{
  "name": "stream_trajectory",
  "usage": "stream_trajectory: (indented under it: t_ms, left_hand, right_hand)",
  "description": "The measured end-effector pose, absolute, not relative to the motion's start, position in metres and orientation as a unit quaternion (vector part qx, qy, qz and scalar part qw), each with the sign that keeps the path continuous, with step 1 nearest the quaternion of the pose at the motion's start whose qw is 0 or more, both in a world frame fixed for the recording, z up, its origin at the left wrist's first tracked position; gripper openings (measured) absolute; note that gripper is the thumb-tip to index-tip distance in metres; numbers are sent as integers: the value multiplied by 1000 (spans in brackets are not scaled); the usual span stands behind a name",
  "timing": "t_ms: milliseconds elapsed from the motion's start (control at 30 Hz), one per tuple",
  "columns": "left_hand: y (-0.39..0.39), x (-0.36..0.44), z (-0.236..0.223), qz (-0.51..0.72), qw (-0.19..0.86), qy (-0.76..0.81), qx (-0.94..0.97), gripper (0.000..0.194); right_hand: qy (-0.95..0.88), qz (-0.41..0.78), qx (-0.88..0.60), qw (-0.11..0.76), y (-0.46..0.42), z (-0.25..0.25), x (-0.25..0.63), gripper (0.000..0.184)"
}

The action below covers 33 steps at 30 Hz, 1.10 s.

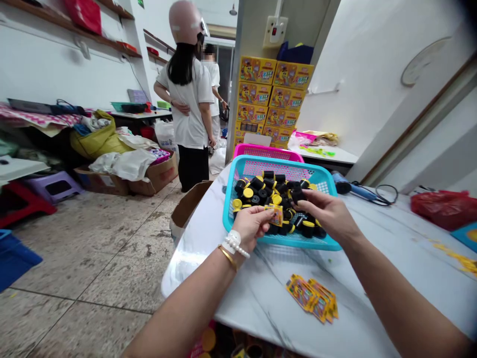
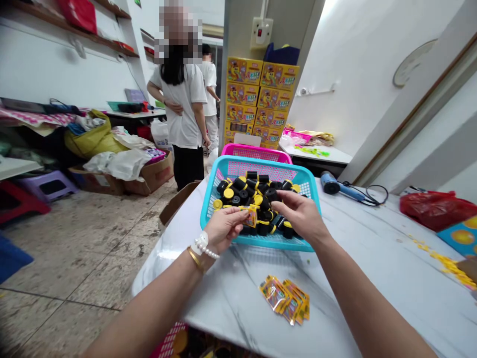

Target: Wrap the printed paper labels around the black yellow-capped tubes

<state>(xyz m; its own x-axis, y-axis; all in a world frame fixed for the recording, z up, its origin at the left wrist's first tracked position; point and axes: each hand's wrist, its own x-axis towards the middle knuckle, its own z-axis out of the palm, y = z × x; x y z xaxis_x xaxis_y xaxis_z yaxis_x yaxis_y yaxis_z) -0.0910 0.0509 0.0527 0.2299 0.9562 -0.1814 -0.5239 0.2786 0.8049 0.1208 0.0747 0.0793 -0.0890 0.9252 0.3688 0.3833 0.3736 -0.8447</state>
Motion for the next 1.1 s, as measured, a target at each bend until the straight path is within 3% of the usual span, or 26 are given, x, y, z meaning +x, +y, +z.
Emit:
stream_trajectory:
  t_ms: [133, 333, 600, 833, 1000, 1100]
  left_hand:
    - [51, -89, 54, 512, 727, 347, 298, 16]
    - [46, -87, 57, 487, 759, 314, 297, 12]
    - [48, -86, 55, 472, 767, 308, 306, 14]
    - [47, -84, 49, 481, 745, 332, 321, 23]
    - [43, -84, 53, 481, 720, 354, 353, 29]
    - [36, -80, 55, 476, 688, 370, 404, 33]
  right_hand:
    - [-583, 482, -425, 497, 38, 71, 125, 44]
    - [-572, 524, -426, 465, 27, 57, 115, 46]
    - [-620, 447, -466, 446, 28, 54, 117, 40]
    - [-765, 210, -462, 397, 16, 62, 112, 40]
    - [-806, 126, -441, 374, 10, 65, 113, 51]
    - [-810, 67, -424, 399, 14, 51, 118, 46]
